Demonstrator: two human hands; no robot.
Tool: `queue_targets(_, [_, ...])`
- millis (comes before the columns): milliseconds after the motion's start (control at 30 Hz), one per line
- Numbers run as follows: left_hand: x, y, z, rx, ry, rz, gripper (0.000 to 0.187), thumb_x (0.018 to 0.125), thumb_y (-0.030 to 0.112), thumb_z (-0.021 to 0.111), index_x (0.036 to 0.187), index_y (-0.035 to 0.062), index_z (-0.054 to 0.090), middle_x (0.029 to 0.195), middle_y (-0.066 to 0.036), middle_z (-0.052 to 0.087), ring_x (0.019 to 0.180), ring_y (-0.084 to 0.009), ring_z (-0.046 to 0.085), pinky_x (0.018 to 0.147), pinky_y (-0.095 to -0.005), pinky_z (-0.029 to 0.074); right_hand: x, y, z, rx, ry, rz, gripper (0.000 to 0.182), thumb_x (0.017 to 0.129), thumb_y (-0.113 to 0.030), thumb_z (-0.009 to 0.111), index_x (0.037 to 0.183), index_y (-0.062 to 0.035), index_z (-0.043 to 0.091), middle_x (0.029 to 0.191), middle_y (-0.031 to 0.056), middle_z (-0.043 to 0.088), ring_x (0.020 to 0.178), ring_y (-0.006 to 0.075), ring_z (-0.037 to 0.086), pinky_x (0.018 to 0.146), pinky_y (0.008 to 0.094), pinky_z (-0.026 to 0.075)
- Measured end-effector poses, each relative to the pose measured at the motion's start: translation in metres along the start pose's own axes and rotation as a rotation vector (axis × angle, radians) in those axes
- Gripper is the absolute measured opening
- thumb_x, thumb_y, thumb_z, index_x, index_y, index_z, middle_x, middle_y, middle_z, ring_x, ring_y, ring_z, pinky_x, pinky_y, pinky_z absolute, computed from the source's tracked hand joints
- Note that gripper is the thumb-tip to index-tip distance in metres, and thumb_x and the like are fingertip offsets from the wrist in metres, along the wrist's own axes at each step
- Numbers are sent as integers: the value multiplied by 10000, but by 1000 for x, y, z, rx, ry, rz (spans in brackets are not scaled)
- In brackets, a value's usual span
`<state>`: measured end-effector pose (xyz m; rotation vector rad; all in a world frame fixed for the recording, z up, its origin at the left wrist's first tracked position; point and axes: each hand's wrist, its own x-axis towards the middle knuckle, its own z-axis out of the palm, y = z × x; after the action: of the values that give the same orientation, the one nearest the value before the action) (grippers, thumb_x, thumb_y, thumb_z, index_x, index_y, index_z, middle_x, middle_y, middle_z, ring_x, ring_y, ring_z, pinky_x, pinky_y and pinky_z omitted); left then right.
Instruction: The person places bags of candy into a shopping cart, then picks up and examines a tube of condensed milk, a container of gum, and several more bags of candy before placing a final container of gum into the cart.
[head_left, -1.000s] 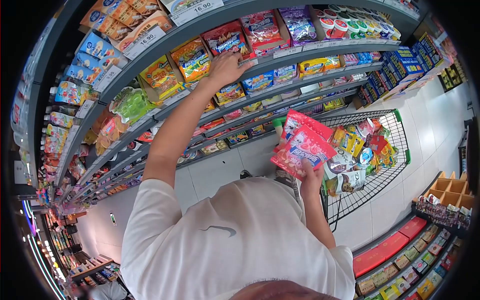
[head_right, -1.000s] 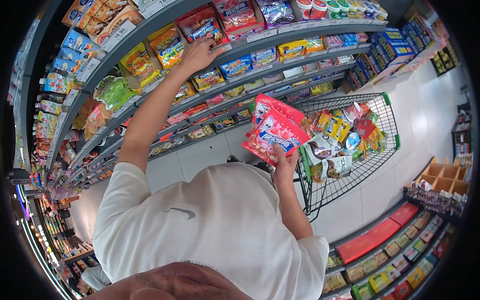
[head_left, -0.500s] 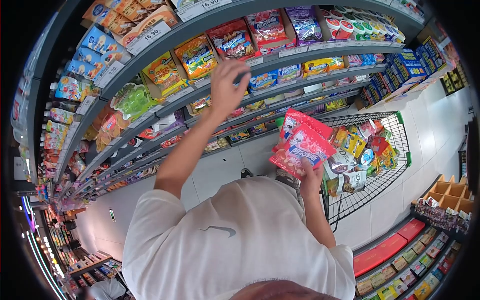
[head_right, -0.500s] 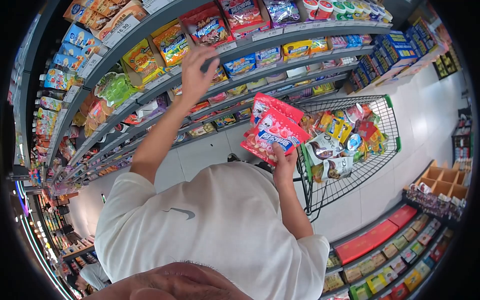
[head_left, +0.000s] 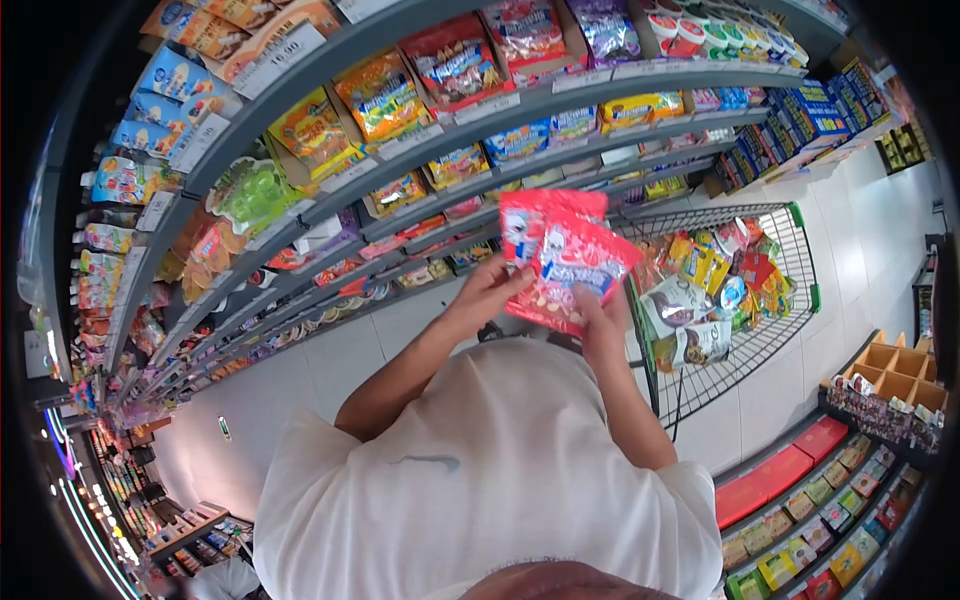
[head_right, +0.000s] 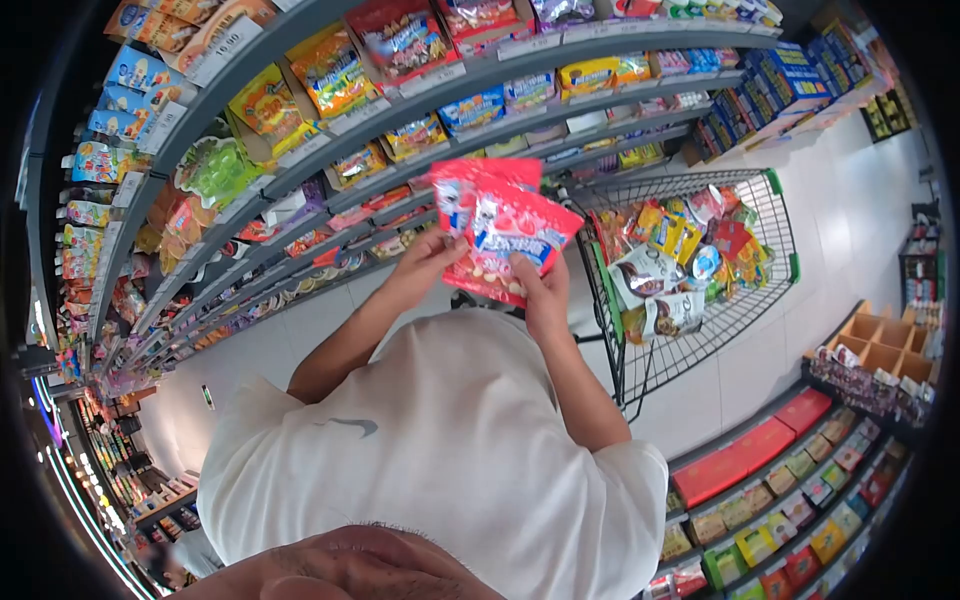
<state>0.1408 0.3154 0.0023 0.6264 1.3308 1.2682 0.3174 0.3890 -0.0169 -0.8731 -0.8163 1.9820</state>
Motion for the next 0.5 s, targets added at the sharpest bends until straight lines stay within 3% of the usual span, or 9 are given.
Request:
queue_targets(100, [-7, 1, -9, 62, 153, 22, 236, 966, 195, 608, 1153, 53, 588, 1020, -24, 657, 920, -101, 621, 810, -282, 501, 0, -3, 6, -76, -7, 13, 354, 871, -95, 684, 1180, -2, 536, 1079, 78, 649, 937, 128, 627, 852, 284, 493])
queue_targets(133, [-7, 1, -12, 29, 156, 93, 240, 965, 179, 605, 1167, 53, 579, 1008, -37, 664, 893, -110, 634, 766, -287, 511, -1, -4, 8, -75, -8, 7, 344, 871, -104, 691, 1166, -2, 549, 1075, 76, 651, 923, 124, 626, 840, 280, 495])
queue_targets(233, [-17, 21, -20, 12, 171, 30, 238, 965, 182, 604, 1156, 44, 570, 992, -48, 668, 840, -125, 646, 730, -286, 515, -1, -2, 9, -46, 26, -9, 310, 877, -102, 684, 1148, -7, 568, 1072, 73, 653, 912, 119, 626, 822, 269, 498])
queue_targets(267, [-19, 19, -25, 0, 171, 60, 233, 966, 195, 604, 1134, 37, 566, 972, -54, 670, 789, -138, 651, 699, -292, 513, 1, -2, 4, -70, -1, 24, 371, 888, -103, 653, 1226, -17, 526, 1131, 81, 621, 966, 147, 625, 846, 296, 509])
queue_targets(367, [-22, 12, -33, 11, 203, 108, 231, 984, 228, 576, 1111, 35, 567, 960, -56, 670, 766, -144, 650, 685, -293, 508, 4, -1, -1, 15, 54, 49, 330, 921, -113, 604, 1222, -10, 515, 1114, 86, 627, 978, 159, 634, 846, 318, 539])
queue_targets(500, [-24, 9, -35, -184, 171, 133, 254, 1007, 265, 529, 1123, 43, 573, 973, -53, 666, 772, -143, 650, 675, -292, 504, 3, -7, -1, 143, 73, 45, 282, 914, -118, 648, 1158, -7, 559, 1073, 71, 652, 925, 132, 647, 832, 294, 527])
